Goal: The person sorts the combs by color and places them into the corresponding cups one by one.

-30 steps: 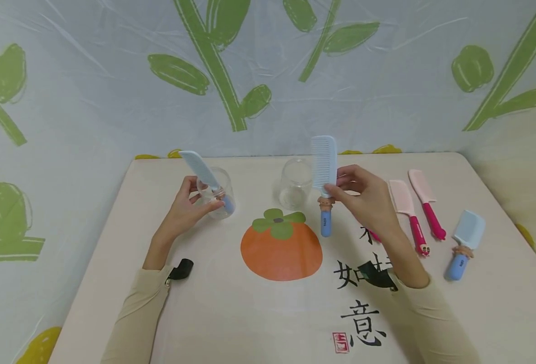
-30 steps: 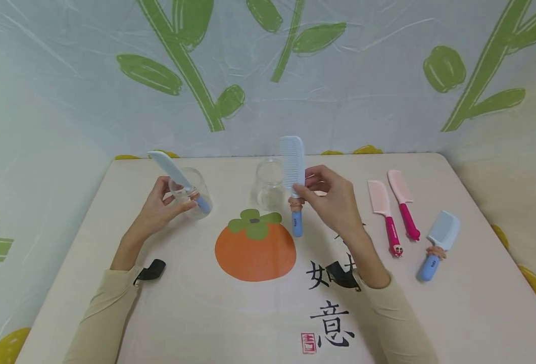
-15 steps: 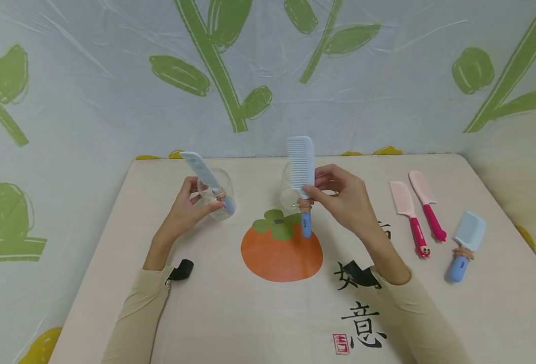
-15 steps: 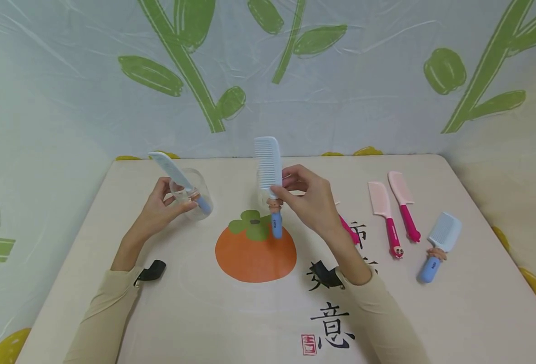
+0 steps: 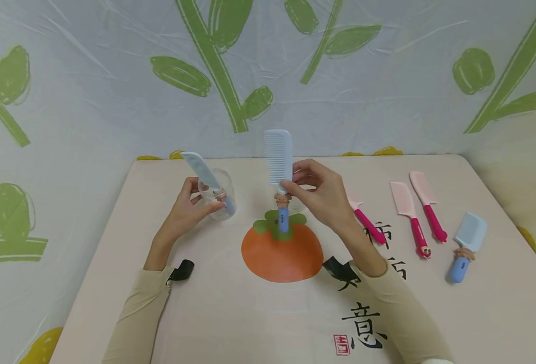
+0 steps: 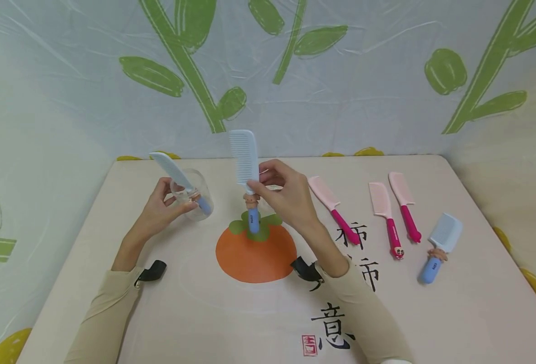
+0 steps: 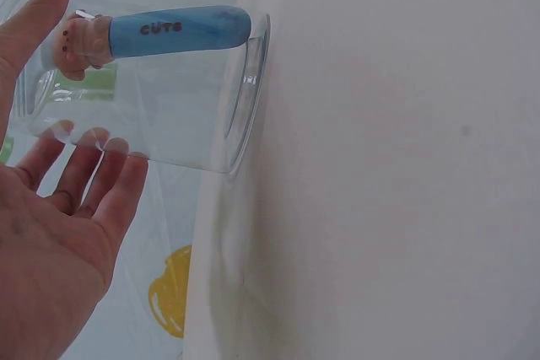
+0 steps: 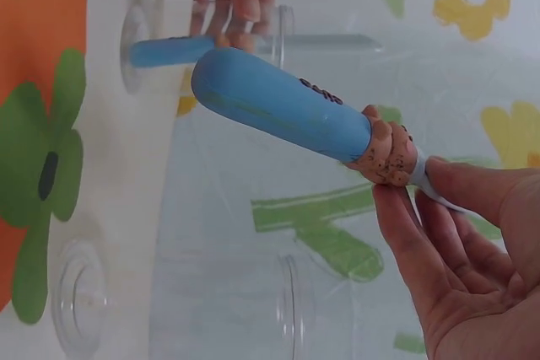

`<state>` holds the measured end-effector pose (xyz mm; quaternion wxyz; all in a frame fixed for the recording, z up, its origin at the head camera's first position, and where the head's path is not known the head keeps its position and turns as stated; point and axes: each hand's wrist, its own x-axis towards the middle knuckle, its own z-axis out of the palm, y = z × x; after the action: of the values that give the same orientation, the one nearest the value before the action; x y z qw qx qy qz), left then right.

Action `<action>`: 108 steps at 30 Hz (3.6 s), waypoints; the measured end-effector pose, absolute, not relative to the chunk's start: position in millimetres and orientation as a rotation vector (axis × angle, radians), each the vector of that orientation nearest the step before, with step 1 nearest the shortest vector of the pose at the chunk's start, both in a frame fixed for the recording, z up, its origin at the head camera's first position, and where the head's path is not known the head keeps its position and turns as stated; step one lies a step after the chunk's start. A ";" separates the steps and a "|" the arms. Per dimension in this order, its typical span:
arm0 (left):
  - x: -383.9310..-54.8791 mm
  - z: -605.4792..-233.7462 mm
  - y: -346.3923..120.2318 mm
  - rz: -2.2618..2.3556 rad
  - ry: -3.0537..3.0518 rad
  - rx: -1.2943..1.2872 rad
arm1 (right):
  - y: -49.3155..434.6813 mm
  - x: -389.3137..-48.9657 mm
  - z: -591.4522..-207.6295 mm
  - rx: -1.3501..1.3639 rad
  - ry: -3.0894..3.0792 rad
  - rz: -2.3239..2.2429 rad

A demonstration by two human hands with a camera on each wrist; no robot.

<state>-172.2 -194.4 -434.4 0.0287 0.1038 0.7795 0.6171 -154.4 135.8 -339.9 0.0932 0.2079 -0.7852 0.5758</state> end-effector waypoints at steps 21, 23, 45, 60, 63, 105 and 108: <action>-173.4 -437.8 -193.9 1.904 2.438 0.321 | 93.1 -166.9 -334.2 0.648 -2.053 1.905; -172.9 -436.9 -193.1 1.908 2.434 0.333 | 89.8 -168.2 -334.0 0.656 -2.026 1.925; -175.3 -438.7 -194.1 1.914 2.438 0.337 | 49.2 -186.0 -330.9 0.688 -1.818 2.046; -173.0 -438.2 -194.0 1.900 2.458 0.310 | 24.9 -193.5 -334.9 0.635 -1.750 2.048; -173.4 -438.4 -193.7 1.902 2.457 0.320 | 20.6 -195.5 -336.8 0.621 -1.742 2.050; -174.1 -439.2 -193.6 1.974 2.390 0.398 | -10.5 -194.3 -376.2 0.834 -2.097 1.797; -174.7 -438.9 -193.2 1.968 2.394 0.391 | -11.0 -195.3 -378.5 0.832 -2.133 1.772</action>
<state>-174.7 -193.2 -438.9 0.0088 0.1251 0.7663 0.6301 -195.3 -11.0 -378.5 0.1228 0.2853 -0.7312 0.6073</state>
